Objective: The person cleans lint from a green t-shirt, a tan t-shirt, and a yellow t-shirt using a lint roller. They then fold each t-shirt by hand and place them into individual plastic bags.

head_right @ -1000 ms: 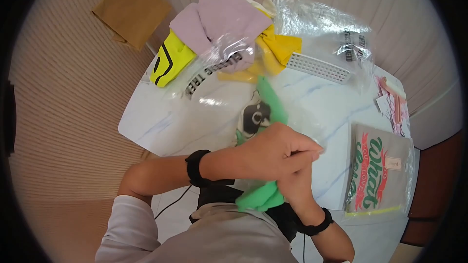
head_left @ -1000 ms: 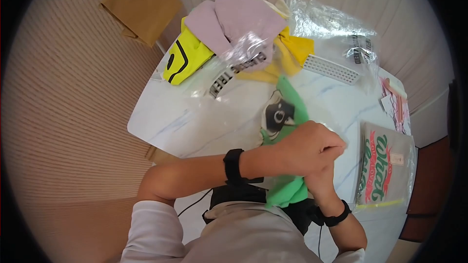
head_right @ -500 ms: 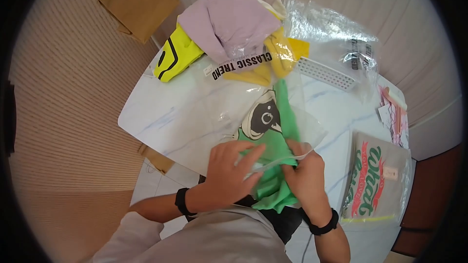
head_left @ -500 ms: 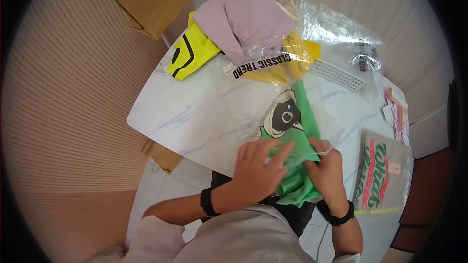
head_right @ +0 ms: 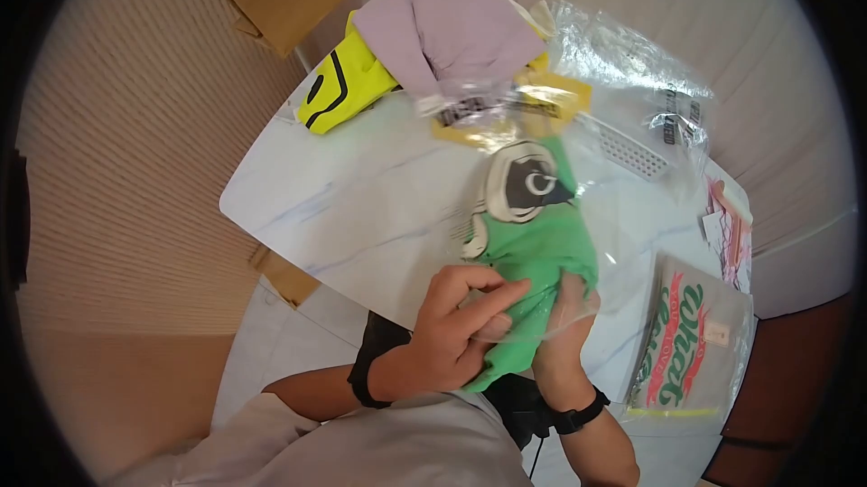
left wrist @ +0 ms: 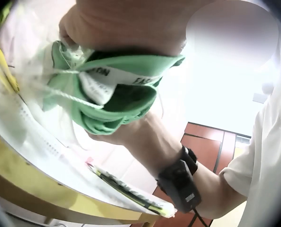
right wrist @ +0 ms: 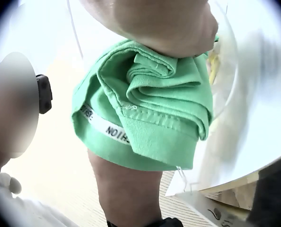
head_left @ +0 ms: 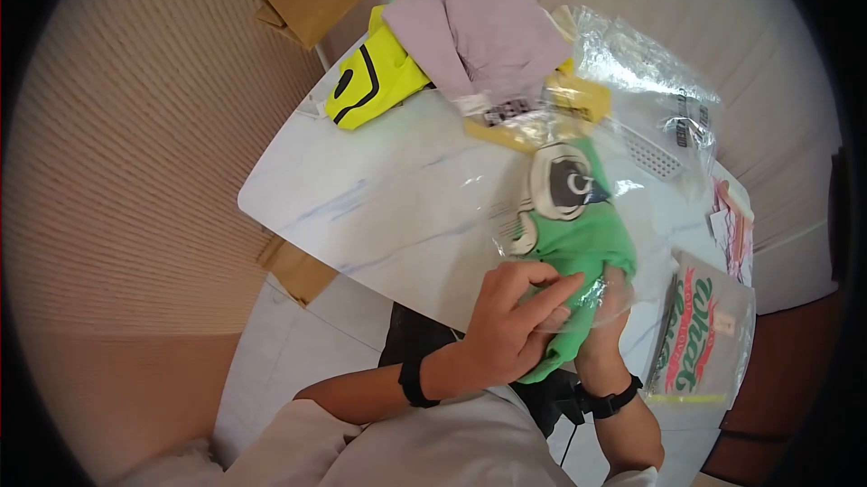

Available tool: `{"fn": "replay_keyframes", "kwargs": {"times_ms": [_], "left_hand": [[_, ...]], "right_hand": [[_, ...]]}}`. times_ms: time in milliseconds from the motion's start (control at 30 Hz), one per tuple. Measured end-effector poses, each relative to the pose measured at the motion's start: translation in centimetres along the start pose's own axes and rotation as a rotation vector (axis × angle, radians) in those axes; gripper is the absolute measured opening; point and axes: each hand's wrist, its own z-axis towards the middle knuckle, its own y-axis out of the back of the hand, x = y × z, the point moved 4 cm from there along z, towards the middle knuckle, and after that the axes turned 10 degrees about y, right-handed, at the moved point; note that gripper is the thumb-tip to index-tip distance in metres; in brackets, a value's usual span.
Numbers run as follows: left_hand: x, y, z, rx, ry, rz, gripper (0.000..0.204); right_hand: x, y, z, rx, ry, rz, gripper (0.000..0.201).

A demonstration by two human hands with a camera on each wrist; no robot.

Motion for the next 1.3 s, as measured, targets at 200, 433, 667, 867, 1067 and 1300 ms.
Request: {"fn": "replay_keyframes", "kwargs": {"times_ms": [200, 433, 667, 867, 1067, 1300], "left_hand": [[0.4, 0.3, -0.7, 0.009, 0.004, -0.08, 0.042], [-2.2, -1.4, -1.3, 0.01, -0.02, 0.054, 0.053], [-3.3, -2.5, -2.4, 0.04, -0.029, 0.093, 0.059], [-3.4, -1.5, -2.9, 0.031, -0.026, -0.035, 0.065], [-3.1, -1.5, -3.3, 0.098, 0.06, -0.074, 0.07], [-3.7, -1.7, -3.2, 0.171, 0.041, -0.039, 0.073]], "right_hand": [[2.2, -1.3, 1.7, 0.688, 0.316, -0.709, 0.034], [5.4, -2.0, 1.7, 0.847, 0.467, -0.945, 0.06], [2.0, -0.7, 2.6, 0.72, -0.078, -0.108, 0.034], [-0.2, -0.3, 0.6, 0.108, -0.103, -0.016, 0.013], [6.2, -2.2, 3.0, 0.595, 0.316, -0.636, 0.012], [5.7, -3.3, 1.9, 0.76, 0.415, -0.732, 0.052]]}}
